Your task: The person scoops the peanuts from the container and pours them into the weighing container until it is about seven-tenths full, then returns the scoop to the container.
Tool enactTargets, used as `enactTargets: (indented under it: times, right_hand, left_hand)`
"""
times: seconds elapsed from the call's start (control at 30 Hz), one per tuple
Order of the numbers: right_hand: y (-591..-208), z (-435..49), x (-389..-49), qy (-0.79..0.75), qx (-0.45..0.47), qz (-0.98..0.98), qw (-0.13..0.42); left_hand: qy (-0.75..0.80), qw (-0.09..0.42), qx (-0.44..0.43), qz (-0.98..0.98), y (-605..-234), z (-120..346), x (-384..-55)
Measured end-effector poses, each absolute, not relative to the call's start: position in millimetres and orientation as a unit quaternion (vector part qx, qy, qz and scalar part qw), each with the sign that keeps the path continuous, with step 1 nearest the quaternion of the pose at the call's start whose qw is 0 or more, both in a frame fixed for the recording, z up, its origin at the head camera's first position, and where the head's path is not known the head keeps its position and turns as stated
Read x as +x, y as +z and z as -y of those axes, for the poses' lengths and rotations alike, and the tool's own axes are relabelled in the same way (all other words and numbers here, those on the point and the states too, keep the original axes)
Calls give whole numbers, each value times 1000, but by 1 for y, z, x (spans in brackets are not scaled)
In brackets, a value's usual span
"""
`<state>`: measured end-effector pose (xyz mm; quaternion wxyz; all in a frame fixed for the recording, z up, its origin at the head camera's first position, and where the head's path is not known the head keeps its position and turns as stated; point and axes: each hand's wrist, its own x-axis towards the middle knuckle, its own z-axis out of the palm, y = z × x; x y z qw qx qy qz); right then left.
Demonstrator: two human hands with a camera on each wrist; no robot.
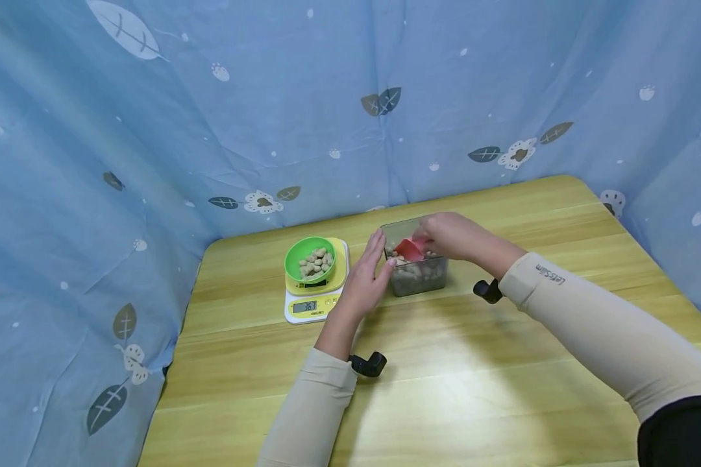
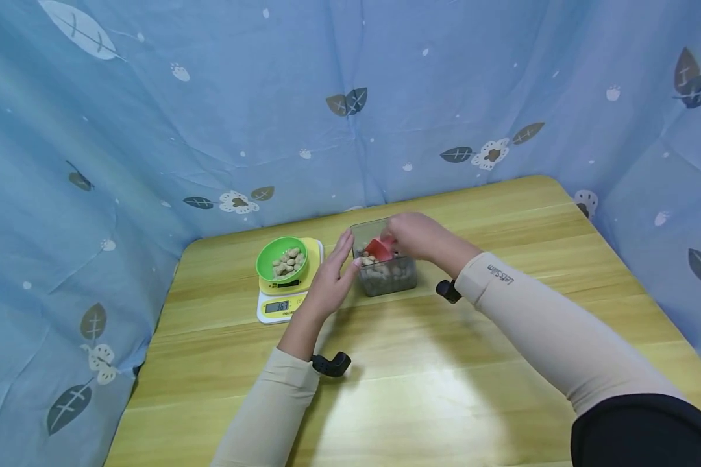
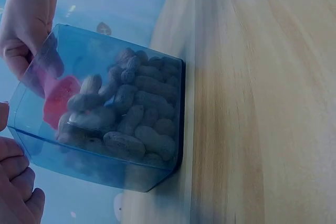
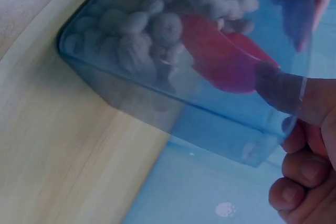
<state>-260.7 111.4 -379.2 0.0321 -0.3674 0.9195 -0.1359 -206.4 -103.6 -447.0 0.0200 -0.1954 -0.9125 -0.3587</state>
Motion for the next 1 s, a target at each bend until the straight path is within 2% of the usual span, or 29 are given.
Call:
enactTargets:
  times: [0.13,0.43,0.67,1.0]
  right_hand:
    - [-379,-115,-261,-172,-341,-923,50]
    - [-386,-108,-260,-196,-316,-927,43]
    - [-381,-123,-258,-228,-326,-916,51]
    - [-390,-133,-255,-278,-273,-920,41]
  left_hand:
    - [-356,22,-197,913,-447,104,-206]
    - [-354,21,-200,913,-447,104,-206]
    - [-358,21,-192,913,-447,103,-205]
    - [-365,21,-194,911,-448,101,-205]
